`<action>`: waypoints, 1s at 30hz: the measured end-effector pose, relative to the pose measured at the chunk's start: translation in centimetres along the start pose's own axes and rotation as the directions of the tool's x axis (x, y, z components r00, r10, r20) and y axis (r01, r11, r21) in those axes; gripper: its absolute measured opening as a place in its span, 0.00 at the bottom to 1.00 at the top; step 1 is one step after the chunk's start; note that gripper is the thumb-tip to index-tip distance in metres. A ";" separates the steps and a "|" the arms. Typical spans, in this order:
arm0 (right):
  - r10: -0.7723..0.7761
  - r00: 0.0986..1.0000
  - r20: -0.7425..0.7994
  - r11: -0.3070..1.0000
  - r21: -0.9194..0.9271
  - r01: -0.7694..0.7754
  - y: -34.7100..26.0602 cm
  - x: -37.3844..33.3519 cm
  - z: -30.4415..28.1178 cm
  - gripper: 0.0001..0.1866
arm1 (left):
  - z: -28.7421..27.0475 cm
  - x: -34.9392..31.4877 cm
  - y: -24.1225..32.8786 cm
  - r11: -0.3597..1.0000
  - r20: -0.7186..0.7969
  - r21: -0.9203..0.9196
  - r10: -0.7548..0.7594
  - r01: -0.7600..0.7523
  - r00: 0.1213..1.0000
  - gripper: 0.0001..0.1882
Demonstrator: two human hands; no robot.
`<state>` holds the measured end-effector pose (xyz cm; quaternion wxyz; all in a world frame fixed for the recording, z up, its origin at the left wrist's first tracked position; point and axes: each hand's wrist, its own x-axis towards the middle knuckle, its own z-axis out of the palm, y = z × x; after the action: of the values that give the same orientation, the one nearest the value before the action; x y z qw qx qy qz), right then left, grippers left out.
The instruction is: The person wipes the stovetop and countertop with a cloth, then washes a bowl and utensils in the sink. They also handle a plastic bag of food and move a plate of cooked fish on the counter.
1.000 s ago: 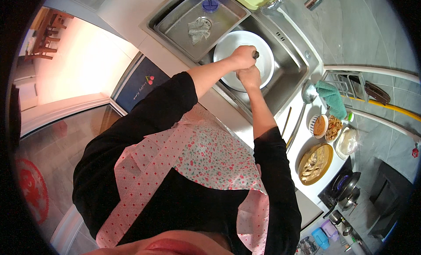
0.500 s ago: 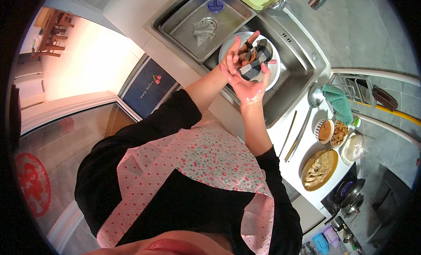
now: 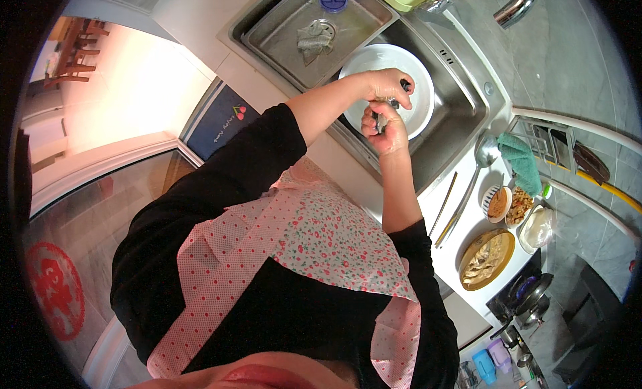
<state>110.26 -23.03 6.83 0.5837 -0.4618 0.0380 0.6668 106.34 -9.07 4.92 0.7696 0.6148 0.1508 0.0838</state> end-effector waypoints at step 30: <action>-0.678 0.726 -0.116 0.556 -0.727 0.404 0.6 0.5 0.1 0.22 | -20.6 -7.5 -2.8 0.290 -0.574 0.777 -0.039 0.559 0.818 0.22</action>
<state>109.78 -22.83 6.29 0.5421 -0.7445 -0.2323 0.3128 92.22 6.91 -0.94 0.2272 0.8577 0.4605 -0.0279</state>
